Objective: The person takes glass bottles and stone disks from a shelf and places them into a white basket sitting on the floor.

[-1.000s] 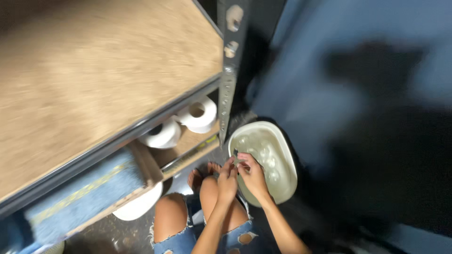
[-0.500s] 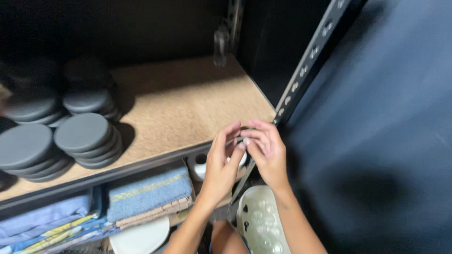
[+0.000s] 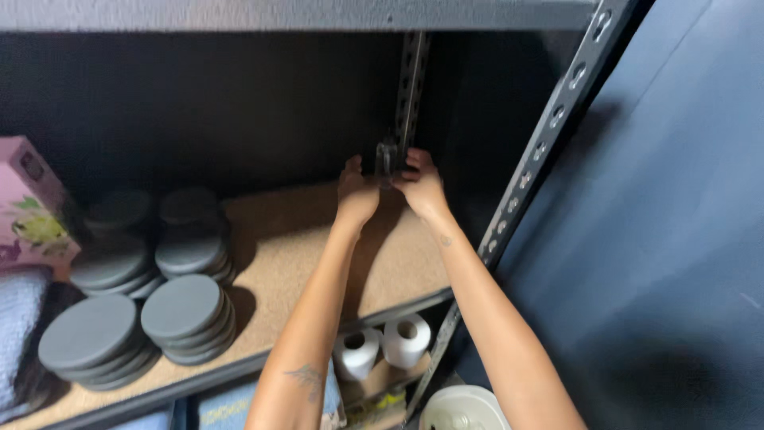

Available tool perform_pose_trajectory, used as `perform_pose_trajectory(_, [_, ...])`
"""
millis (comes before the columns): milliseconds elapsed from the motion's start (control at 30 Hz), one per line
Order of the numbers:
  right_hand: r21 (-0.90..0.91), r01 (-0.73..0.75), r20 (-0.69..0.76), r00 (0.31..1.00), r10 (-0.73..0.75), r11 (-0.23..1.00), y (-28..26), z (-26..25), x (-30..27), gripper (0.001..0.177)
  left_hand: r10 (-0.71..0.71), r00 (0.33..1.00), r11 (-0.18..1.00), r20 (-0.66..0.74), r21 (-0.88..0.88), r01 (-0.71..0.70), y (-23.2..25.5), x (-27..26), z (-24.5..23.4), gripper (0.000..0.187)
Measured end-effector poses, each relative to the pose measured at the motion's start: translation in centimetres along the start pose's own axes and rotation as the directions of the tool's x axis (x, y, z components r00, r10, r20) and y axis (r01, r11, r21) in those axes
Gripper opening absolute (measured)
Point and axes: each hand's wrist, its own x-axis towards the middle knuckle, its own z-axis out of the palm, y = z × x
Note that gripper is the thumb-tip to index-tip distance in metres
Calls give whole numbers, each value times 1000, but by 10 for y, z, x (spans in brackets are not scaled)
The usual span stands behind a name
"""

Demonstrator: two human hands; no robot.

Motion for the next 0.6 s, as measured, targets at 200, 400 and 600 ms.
perform_pose_trajectory(200, [-248,-111,80,988,134,962,14,20,37,77,157,987,988,-13,13,-157,-72,97,52,53])
perform_pose_trajectory(400, [-216,-74,110,989,100,973,45,27,46,51,233,972,971,-22,56,-232,-28,47,37,48])
perform_pose_trajectory(600, [-350,-2,136,989,53,937,-69,-2,-28,40,206,978,960,-43,203,-194,-29,36,39,40])
